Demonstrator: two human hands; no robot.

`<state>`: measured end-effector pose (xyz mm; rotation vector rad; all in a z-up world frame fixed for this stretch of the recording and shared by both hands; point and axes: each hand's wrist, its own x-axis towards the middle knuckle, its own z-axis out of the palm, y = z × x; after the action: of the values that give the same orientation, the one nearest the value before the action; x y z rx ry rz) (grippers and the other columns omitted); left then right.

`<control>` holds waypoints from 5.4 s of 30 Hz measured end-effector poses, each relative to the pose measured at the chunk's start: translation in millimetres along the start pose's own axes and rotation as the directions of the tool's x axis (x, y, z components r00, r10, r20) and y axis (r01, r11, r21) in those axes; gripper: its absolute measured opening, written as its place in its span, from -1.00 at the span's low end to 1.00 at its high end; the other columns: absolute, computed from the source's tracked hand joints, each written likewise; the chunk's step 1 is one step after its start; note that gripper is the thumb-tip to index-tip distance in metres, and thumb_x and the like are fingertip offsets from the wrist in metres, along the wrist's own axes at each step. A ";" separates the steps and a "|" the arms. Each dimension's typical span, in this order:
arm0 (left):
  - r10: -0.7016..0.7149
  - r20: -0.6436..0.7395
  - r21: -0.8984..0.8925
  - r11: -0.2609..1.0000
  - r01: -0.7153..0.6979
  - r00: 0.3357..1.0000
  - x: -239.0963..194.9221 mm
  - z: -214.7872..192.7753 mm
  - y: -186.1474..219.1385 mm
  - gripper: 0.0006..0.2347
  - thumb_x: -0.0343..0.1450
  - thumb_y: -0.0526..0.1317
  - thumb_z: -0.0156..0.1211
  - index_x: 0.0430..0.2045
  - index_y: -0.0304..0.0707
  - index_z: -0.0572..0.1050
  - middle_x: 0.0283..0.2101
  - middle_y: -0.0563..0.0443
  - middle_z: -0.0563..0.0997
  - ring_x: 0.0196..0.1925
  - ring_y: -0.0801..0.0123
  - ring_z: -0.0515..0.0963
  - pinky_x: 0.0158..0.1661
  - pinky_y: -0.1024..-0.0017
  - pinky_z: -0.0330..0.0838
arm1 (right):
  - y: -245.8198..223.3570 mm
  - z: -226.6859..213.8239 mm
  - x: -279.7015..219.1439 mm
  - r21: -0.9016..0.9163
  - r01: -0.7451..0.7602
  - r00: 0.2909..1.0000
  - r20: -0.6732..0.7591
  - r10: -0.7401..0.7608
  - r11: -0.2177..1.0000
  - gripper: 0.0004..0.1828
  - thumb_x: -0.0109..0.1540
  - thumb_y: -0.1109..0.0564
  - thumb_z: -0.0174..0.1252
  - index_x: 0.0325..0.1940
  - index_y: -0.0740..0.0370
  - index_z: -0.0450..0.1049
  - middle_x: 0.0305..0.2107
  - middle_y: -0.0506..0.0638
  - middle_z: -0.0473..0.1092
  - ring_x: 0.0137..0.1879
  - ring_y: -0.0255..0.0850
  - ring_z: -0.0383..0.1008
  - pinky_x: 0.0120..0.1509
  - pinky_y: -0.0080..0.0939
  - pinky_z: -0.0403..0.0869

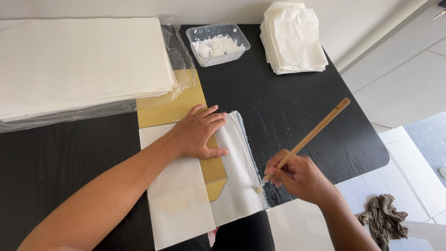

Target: Folding white paper sheets over a yellow template and applying white glue to the edges using a wooden stick to create bags or envelopes.

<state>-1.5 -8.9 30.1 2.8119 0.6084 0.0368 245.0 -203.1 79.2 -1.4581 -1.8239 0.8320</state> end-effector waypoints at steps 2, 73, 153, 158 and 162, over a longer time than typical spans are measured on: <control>-0.001 -0.011 0.003 1.000 0.001 1.000 0.2 1.7 -0.3 -0.24 0.37 0.38 -0.01 0.27 -0.27 0.34 0.39 -0.14 0.35 0.53 0.02 0.14 0.47 -0.08 -0.20 | 6.5 2.0 14.2 -0.016 0.011 1.000 -0.028 -0.012 1.000 -0.88 0.25 0.15 0.20 -0.29 0.27 0.52 -0.71 0.08 0.51 -0.61 -0.14 0.59 -0.48 -0.18 0.63; -0.001 -0.021 0.027 1.000 0.002 1.000 -1.5 0.8 0.3 -0.24 0.37 0.40 -0.05 0.25 -0.28 0.37 0.39 -0.14 0.37 0.53 0.02 0.15 0.46 -0.07 -0.19 | 1.0 0.2 4.1 0.064 -0.074 0.997 0.038 0.071 0.995 -0.88 0.23 0.14 0.23 -0.31 0.26 0.53 -0.74 0.05 0.51 -0.66 -0.18 0.57 -0.51 -0.19 0.63; 0.024 -0.047 0.018 1.000 -0.023 0.999 -0.5 0.2 -0.3 -0.28 0.37 0.34 0.04 0.22 -0.29 0.40 0.35 -0.16 0.41 0.50 -0.02 0.21 0.45 -0.12 -0.14 | 24.2 8.5 64.7 -0.033 -0.033 0.983 -0.180 0.027 0.999 -0.83 0.34 0.12 0.16 -0.27 0.26 0.46 -0.70 0.06 0.48 -0.62 -0.18 0.52 -0.48 -0.24 0.57; 0.027 -0.015 0.021 0.999 -0.027 1.000 -1.1 -3.9 0.0 -0.28 0.37 0.34 0.03 0.24 -0.30 0.39 0.36 -0.16 0.40 0.51 -0.01 0.19 0.45 -0.10 -0.17 | 35.5 11.9 106.5 -0.053 0.035 0.973 -0.228 -0.047 0.998 -0.86 0.38 0.17 0.12 -0.23 0.29 0.40 -0.63 0.11 0.50 -0.58 -0.17 0.52 -0.43 -0.23 0.55; 0.026 0.003 0.033 0.999 -0.026 1.000 0.1 -3.1 -0.3 -0.26 0.37 0.37 -0.01 0.25 -0.27 0.38 0.37 -0.12 0.39 0.52 0.04 0.17 0.46 -0.06 -0.20 | 47.0 14.8 132.4 -0.034 0.101 0.951 -0.291 -0.106 0.994 -0.85 0.40 0.17 0.12 -0.20 0.29 0.35 -0.57 0.10 0.51 -0.56 -0.24 0.50 -0.39 -0.28 0.55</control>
<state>-1.8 -7.8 33.0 2.8520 0.5767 0.0289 237.3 -66.0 46.0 -1.4004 -1.6704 0.5169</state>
